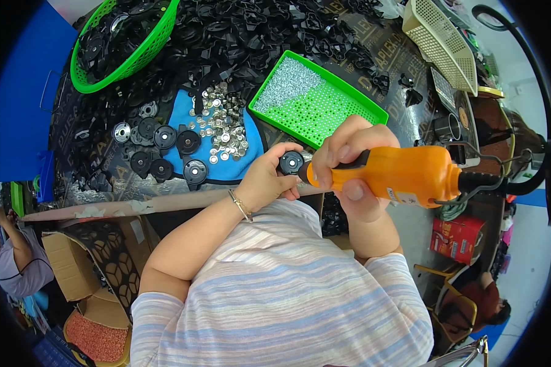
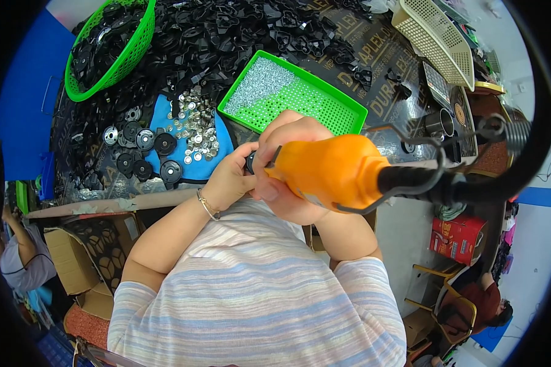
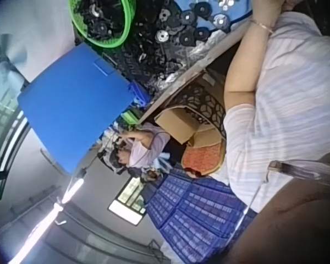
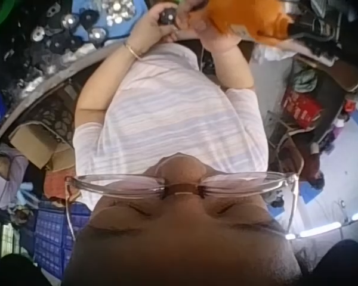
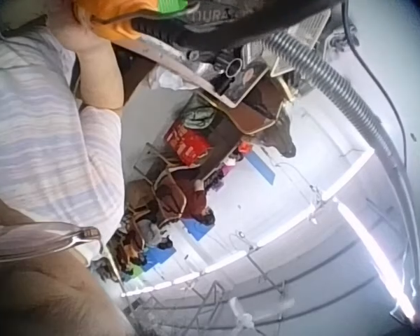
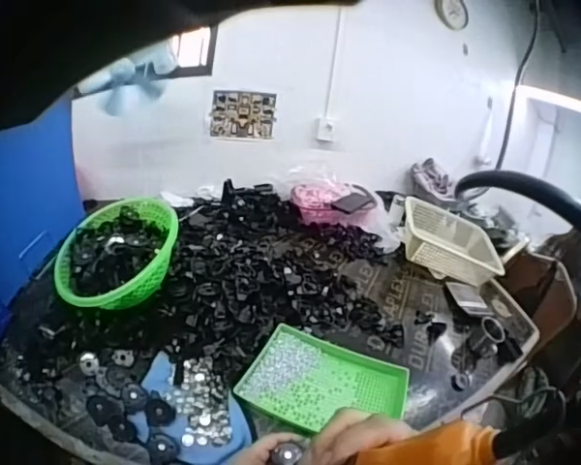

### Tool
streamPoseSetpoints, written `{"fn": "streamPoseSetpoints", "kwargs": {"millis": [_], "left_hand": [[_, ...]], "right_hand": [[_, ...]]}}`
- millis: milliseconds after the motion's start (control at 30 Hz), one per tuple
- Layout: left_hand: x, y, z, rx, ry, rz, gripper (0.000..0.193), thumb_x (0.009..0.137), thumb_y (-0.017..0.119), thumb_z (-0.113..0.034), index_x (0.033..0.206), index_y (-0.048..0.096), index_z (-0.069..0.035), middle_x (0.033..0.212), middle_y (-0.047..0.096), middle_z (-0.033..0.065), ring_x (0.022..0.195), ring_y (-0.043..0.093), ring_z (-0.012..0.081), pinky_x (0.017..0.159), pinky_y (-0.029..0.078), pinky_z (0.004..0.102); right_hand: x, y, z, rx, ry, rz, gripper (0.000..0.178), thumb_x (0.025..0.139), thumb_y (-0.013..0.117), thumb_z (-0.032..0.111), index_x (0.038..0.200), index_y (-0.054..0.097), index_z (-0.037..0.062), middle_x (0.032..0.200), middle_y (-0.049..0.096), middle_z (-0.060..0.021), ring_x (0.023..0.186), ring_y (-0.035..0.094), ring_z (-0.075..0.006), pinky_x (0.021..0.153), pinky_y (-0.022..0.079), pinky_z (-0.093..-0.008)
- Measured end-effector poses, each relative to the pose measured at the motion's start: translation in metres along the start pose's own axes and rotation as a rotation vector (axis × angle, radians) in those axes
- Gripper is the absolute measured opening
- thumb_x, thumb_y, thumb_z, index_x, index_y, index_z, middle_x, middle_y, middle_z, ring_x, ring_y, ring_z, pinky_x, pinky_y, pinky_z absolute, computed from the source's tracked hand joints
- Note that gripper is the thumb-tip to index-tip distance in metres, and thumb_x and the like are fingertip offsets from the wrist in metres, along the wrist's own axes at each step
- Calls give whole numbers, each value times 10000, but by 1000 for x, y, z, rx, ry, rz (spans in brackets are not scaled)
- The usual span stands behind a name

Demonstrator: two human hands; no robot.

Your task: The person assembles plastic and metal components by fitting them together by hand, fastens the pieces using an electric screwdriver, and places finished parts into a basket.

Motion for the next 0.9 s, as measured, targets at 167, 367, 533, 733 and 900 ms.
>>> {"fn": "streamPoseSetpoints", "kwargs": {"millis": [167, 367, 533, 733, 900], "left_hand": [[0, 1, 1, -19, -6, -9, 487, 766, 544, 99, 1191, 402, -91, 784, 560, 77, 589, 608, 140, 496, 517, 231], [2, 0, 1, -31, -16, 6, 470, 762, 556, 101, 1164, 409, -93, 769, 554, 70, 582, 608, 134, 489, 512, 223], [-3, -3, -2, -36, 44, -14, 472, 762, 560, 99, 1163, 401, -91, 762, 547, 61, 587, 603, 122, 496, 510, 222], [-48, -49, -122, 179, 516, -267, 431, 775, 571, 10, 1167, 409, -63, 843, 532, 55, 615, 568, 92, 502, 470, 222], [-116, -153, -277, 1078, 939, -955, 618, 765, 638, -177, 1309, 356, -99, 1200, 460, 250, 1093, 486, 319, 908, 405, 358]], "right_hand": [[2, 0, 0, 35, 13, -1, 326, 762, 674, 233, 876, 464, 12, 799, 458, -105, 516, 527, -161, 482, 440, -254], [15, -10, 29, 126, -135, -22, 388, 819, 588, 309, 990, 407, 12, 897, 427, -118, 527, 511, -163, 515, 445, -269], [13, -18, 25, 109, -145, -19, 362, 821, 577, 285, 992, 403, 17, 897, 419, -124, 563, 512, -167, 545, 443, -284], [-1, -48, 30, 200, -192, -278, 351, 792, 616, 238, 971, 426, 4, 880, 431, -124, 553, 510, -184, 508, 447, -280], [1, -48, 30, 212, -191, -249, 334, 802, 592, 227, 969, 413, 0, 870, 420, -123, 540, 512, -186, 511, 449, -282]]}}
Point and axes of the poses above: each hand's wrist, its own x-axis towards the middle knuckle, its own y-axis out of the palm, z = x × y, the point moved 10 cm from there along x, towards the middle knuckle
